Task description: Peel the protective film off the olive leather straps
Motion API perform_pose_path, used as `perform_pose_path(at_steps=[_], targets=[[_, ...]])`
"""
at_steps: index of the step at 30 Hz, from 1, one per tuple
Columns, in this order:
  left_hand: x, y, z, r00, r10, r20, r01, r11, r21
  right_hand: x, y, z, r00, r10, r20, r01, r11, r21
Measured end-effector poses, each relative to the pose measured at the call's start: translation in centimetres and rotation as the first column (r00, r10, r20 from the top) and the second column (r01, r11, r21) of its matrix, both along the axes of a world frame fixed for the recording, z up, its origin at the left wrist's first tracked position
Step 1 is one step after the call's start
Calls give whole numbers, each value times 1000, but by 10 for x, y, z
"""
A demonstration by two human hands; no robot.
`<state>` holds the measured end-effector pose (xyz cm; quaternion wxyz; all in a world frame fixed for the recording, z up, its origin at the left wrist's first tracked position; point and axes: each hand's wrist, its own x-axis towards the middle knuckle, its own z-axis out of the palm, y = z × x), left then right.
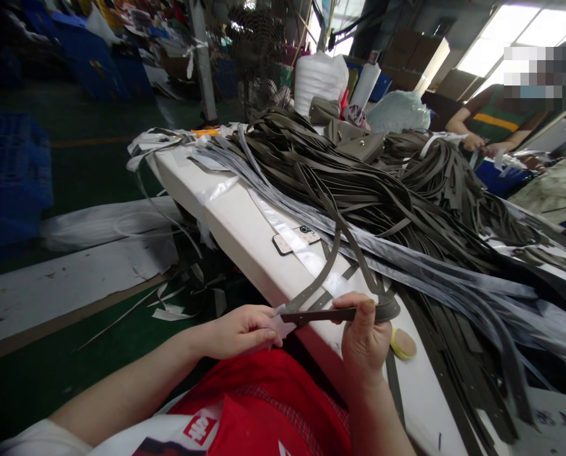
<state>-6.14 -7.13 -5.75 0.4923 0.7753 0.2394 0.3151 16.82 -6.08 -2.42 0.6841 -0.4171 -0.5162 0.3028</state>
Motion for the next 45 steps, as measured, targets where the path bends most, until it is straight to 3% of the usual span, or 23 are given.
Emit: perform_pose_path(at_steps=[8, 12, 16, 18, 20, 22, 24, 25, 26, 28, 30, 31, 32, 35, 37, 39, 43, 45], targets=[[-1, -1, -1, 1000, -2, -11, 2, 1000, -9, 8, 4, -7, 999, 39, 35, -38, 999, -9], [1, 0, 3, 1000, 27, -8, -27, 1000, 3, 5, 1, -4, 971, 132, 201, -114, 989, -99], [6, -2, 4, 998, 44, -47, -43, 999, 21, -16, -3, -14, 838, 323, 440, -293, 946, -135], [7, -4, 2, 993, 99, -65, -98, 995, 11, -28, -3, -24, 731, 408, 547, -375, 910, -178], [7, -5, -1, 983, 167, -73, -167, 986, 2, -36, 0, -35, 689, 436, 580, -391, 896, -208], [3, -6, -2, 971, 225, -82, -224, 974, 21, -40, 4, -44, 788, 396, 472, -330, 918, -220], [-2, -6, -1, 956, 277, -97, -271, 960, 66, -41, 8, -49, 932, 314, 183, -253, 922, -293], [-4, -7, 0, 950, 295, -107, -287, 954, 82, -42, 9, -50, 959, 282, -3, -264, 894, -363], [-6, -8, 2, 944, 307, -118, -298, 950, 88, -43, 10, -50, 946, 267, -185, -322, 841, -434], [-10, -9, 5, 940, 310, -142, -301, 950, 79, -46, 10, -50, 844, 271, -464, -505, 693, -514], [-12, -11, 6, 939, 307, -157, -303, 952, 52, -49, 10, -47, 748, 266, -607, -628, 579, -520], [-14, -12, 6, 936, 315, -160, -312, 949, 45, -51, 11, -46, 727, 243, -642, -643, 568, -513], [-15, -13, 6, 931, 328, -163, -325, 945, 42, -52, 13, -45, 722, 206, -660, -629, 592, -504], [-21, -16, 5, 907, 388, -165, -383, 922, 61, -57, 18, -46, 730, 70, -680, -497, 737, -458], [-25, -19, 7, 903, 402, -149, -399, 915, 51, -60, 18, -50, 728, 9, -685, -440, 773, -458], [-28, -22, 11, 911, 396, -120, -395, 918, 27, -64, 15, -52, 713, 5, -701, -487, 723, -490], [-31, -29, 21, 923, 371, -98, -370, 928, 32, -66, 7, -45, 592, 160, -790, -746, 482, -460], [-29, -30, 22, 932, 348, -100, -351, 936, -12, -65, 7, -38, 542, 207, -814, -792, 450, -413]])
